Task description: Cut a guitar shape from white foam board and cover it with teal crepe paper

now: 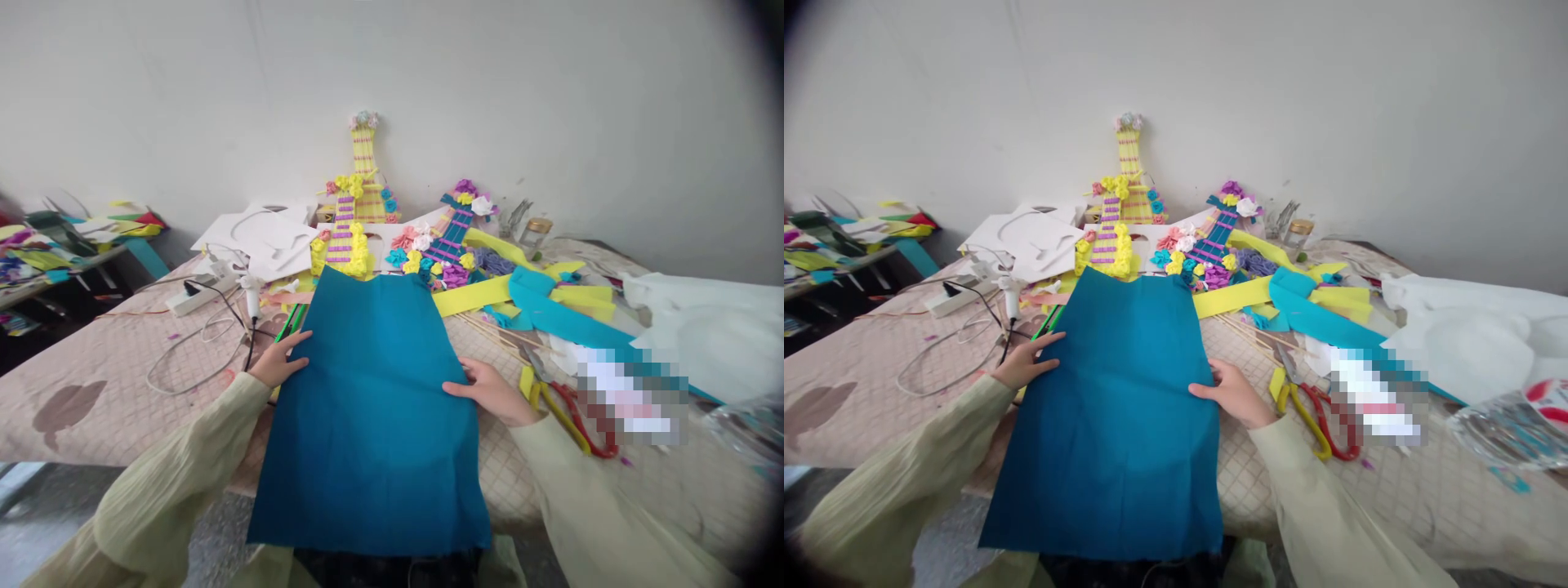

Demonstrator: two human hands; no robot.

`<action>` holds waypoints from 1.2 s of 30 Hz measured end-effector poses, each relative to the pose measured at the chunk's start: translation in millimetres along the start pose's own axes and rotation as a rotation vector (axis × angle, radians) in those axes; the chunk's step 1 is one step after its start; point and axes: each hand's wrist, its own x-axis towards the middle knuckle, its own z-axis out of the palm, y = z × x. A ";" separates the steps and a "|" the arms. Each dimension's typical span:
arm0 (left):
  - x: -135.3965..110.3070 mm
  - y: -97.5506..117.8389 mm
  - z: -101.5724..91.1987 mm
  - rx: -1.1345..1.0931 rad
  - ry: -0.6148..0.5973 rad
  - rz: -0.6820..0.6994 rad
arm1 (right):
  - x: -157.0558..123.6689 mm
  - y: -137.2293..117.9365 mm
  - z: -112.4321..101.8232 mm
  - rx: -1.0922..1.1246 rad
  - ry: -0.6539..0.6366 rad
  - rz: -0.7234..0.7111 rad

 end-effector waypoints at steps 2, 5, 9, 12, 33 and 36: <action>2.7 7.1 2.8 -0.010 0.012 0.049 | -8.9 -1.4 -5.0 -0.017 0.040 0.014; 8.3 14.0 9.1 0.011 0.023 0.095 | -15.1 7.0 -12.5 -0.130 0.171 0.019; 19.8 7.0 20.0 0.076 0.045 0.085 | -10.9 21.7 -17.1 -0.309 0.287 0.028; 26.6 -0.1 25.2 0.066 0.044 0.093 | -5.2 24.2 -18.0 -0.383 0.292 0.010; 2.6 120.2 59.2 0.359 -0.238 0.397 | 15.2 -5.3 24.2 -0.900 0.215 -0.385; -6.2 131.6 95.6 0.364 -0.205 0.444 | 21.5 6.4 39.6 -0.995 0.163 -0.376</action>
